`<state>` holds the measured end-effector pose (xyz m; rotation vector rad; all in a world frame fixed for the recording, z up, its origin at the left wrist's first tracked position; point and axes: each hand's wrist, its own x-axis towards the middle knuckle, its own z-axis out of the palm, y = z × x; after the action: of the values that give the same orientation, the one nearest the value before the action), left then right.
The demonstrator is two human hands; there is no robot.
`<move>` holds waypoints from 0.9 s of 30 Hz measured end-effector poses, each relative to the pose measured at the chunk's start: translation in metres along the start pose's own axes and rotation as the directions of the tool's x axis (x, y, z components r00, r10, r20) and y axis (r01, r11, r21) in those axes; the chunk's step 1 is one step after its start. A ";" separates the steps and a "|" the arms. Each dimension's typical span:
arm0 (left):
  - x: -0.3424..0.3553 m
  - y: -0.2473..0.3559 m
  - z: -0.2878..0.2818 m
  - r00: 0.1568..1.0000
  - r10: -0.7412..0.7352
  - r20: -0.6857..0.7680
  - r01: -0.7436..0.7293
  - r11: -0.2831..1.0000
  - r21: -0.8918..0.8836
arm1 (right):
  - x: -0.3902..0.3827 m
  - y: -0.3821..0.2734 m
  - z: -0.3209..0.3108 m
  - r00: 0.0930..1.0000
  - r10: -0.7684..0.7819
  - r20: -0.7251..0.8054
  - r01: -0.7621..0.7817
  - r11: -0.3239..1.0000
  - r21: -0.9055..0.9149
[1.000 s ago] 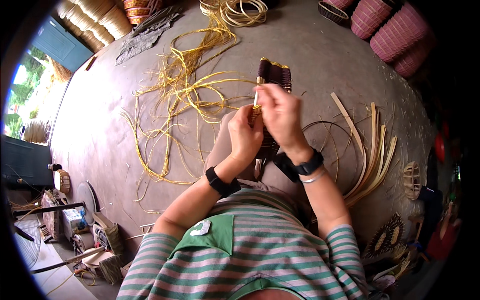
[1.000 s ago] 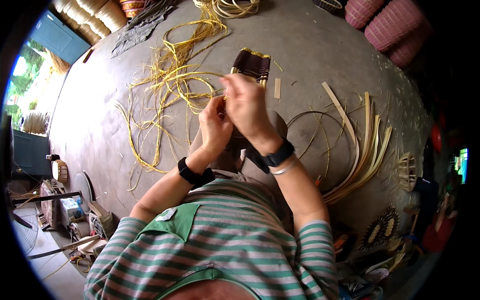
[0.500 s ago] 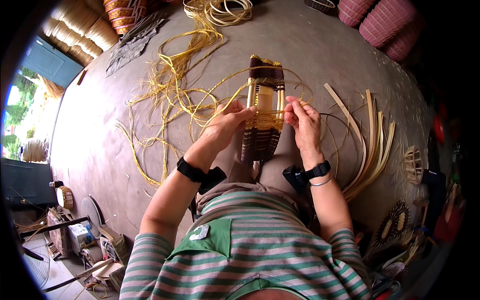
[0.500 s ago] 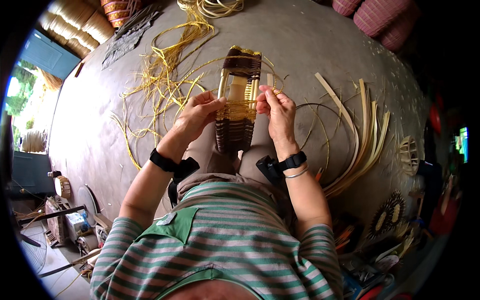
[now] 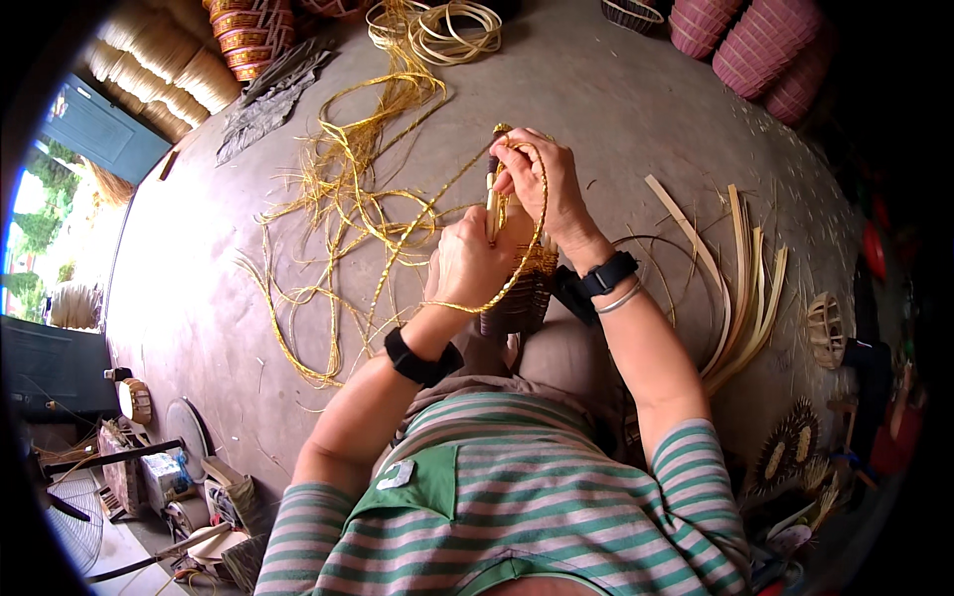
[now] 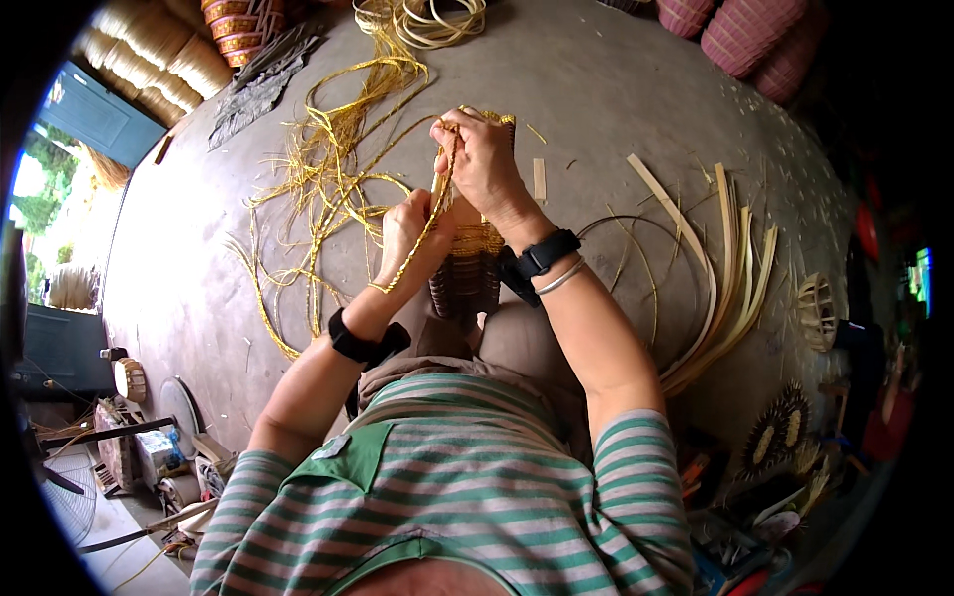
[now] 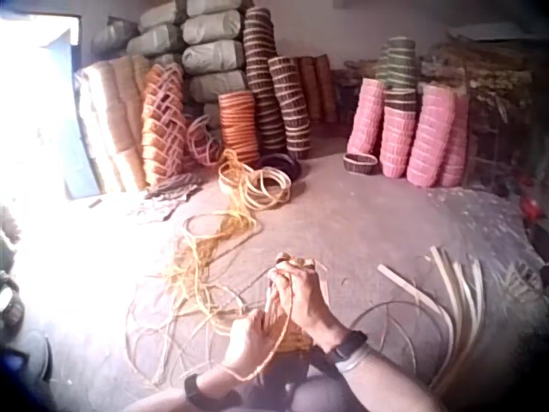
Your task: The person is weaving thin yellow strips of material around a circular frame to create a basket, using their hands and a small prying tool to secure the ends.
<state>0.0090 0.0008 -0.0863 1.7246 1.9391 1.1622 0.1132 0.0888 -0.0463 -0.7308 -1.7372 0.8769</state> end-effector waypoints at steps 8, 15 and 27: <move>-0.003 0.007 0.004 0.999 0.007 -0.045 -0.006 1.000 0.022 | -0.025 0.015 -0.049 0.998 0.006 -0.058 -0.014 0.991 -0.130; 0.000 -0.052 0.005 0.996 -0.082 0.036 0.085 0.991 -0.100 | -0.109 0.091 0.003 0.949 0.217 0.230 -0.315 0.566 0.762; 0.000 -0.037 -0.001 0.924 -0.305 0.229 0.381 0.779 -0.498 | -0.082 0.156 0.061 0.701 0.519 0.489 -0.611 0.085 0.787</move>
<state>-0.0171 0.0020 -0.1128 1.0688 1.5526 1.2493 0.0911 0.0955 -0.2312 -0.5191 -0.5945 2.2451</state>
